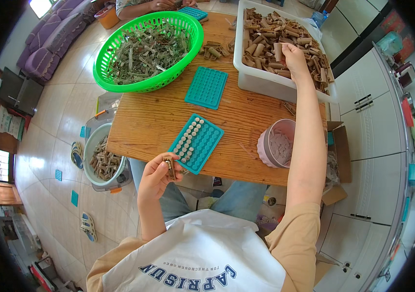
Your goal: The person assembles small electronic components by hand, taking them from an assembly tray, a plastic basket, a white container, and a pink bowl.
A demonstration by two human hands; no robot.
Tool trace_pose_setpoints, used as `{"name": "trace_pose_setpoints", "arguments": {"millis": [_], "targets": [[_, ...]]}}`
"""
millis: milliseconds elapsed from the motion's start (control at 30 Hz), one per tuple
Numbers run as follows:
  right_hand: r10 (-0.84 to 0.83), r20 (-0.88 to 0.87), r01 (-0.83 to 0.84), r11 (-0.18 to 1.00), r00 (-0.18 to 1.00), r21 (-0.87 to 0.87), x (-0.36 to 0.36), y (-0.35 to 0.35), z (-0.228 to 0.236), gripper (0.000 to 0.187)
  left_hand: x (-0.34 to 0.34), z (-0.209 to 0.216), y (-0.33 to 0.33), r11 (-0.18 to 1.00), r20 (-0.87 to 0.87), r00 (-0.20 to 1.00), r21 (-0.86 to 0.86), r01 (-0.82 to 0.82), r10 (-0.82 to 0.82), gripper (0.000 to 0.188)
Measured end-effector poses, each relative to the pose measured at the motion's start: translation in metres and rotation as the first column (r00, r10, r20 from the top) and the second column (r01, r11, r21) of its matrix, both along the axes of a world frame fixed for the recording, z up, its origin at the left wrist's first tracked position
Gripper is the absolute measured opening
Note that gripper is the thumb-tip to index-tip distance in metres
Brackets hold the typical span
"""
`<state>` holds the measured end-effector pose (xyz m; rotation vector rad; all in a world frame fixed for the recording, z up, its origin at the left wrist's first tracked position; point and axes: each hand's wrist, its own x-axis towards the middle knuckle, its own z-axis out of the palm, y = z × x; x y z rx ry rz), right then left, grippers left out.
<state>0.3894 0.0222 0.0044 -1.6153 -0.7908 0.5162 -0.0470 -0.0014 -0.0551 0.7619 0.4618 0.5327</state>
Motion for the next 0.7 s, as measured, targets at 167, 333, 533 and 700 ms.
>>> {"name": "trace_pose_setpoints", "arguments": {"millis": [167,333,533,700], "targets": [[-0.119,0.061,0.119,0.993,0.991,-0.001,0.008,-0.001,-0.003,0.021,-0.001,-0.001,0.001,1.0,-0.01,1.0,0.02,-0.017,0.017,0.026],[-0.274,-0.254,0.324,0.928,0.928,0.184,0.013,-0.007,-0.003,0.015,-0.002,-0.002,0.002,0.999,0.013,1.0,0.027,-0.028,0.028,0.026],[-0.556,-0.197,0.557,0.61,0.808,0.563,0.017,-0.015,0.013,0.014,-0.002,-0.003,0.004,1.0,0.005,1.0,0.015,-0.018,0.018,0.025],[-0.835,-0.149,0.745,0.373,0.529,0.553,0.037,-0.036,0.025,0.017,-0.002,-0.003,0.006,0.999,-0.011,0.999,0.005,-0.048,0.048,0.026]]}}
